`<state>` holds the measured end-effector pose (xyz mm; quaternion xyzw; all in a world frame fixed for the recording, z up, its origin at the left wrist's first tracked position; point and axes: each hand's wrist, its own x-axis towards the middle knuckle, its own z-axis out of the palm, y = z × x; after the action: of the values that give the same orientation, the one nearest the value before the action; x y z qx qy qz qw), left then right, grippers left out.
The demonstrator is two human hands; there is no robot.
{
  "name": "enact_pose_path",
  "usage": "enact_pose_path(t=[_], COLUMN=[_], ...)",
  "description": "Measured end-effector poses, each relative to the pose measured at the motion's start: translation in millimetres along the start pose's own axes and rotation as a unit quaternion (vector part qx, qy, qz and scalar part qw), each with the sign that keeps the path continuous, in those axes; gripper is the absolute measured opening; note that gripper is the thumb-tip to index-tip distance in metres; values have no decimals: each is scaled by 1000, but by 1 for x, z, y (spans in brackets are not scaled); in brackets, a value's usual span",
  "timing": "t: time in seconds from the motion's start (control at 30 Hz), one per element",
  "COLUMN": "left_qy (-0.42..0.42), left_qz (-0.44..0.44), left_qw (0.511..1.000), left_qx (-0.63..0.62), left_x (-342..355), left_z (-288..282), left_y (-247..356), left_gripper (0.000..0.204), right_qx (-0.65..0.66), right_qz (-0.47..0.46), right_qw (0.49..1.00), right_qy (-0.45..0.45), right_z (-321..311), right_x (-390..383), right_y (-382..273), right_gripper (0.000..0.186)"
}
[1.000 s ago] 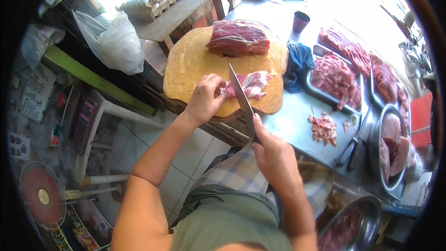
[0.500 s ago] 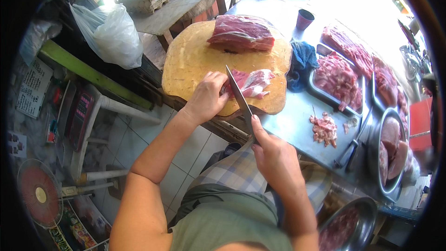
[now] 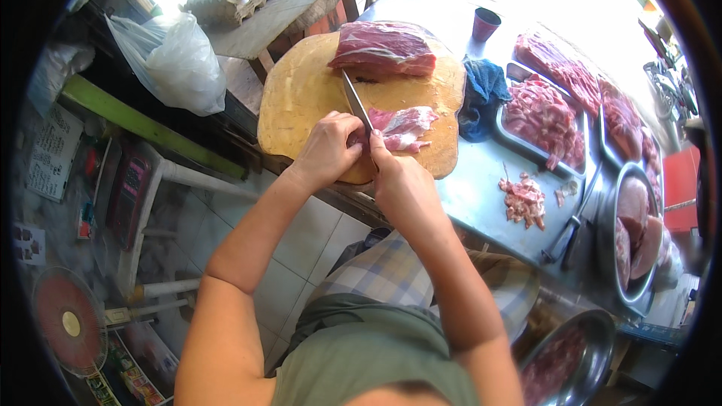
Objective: The person uses a knife to cut a large piece of raw meat on a wooden cutting board into smaller pieces. The person repeatedly slices the meat and places the cut pieces onto a metal tray.
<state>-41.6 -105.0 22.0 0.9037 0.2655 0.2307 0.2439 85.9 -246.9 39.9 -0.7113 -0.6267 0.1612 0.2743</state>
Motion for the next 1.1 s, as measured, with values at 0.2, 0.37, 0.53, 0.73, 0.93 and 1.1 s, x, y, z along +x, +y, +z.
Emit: enact_pose_path(t=[0.2, 0.37, 0.53, 0.73, 0.93, 1.1], left_qy=[28, 22, 59, -12, -6, -10], left_qz=[3, -125, 55, -15, 10, 21], left_qw=[1000, 991, 997, 1000, 1000, 999], left_qx=[0, -49, 13, -11, 9, 23], left_x=[-6, -9, 2, 15, 13, 18], left_z=[1, -4, 8, 12, 14, 14], left_y=[-3, -7, 7, 15, 12, 9], left_gripper=[8, 16, 25, 21, 17, 14], right_qx=[-20, 92, 76, 58, 49, 6], right_qz=[22, 85, 77, 50, 93, 99], right_qw=[998, 990, 994, 997, 993, 993], right_qy=[-54, -66, 9, -3, -47, -67], right_z=[-9, -56, -65, -57, -50, -48], right_x=[-40, -96, -98, -88, -81, -65], right_y=[0, 3, 3, 7, 6, -1], right_gripper=[69, 66, 65, 62, 66, 64])
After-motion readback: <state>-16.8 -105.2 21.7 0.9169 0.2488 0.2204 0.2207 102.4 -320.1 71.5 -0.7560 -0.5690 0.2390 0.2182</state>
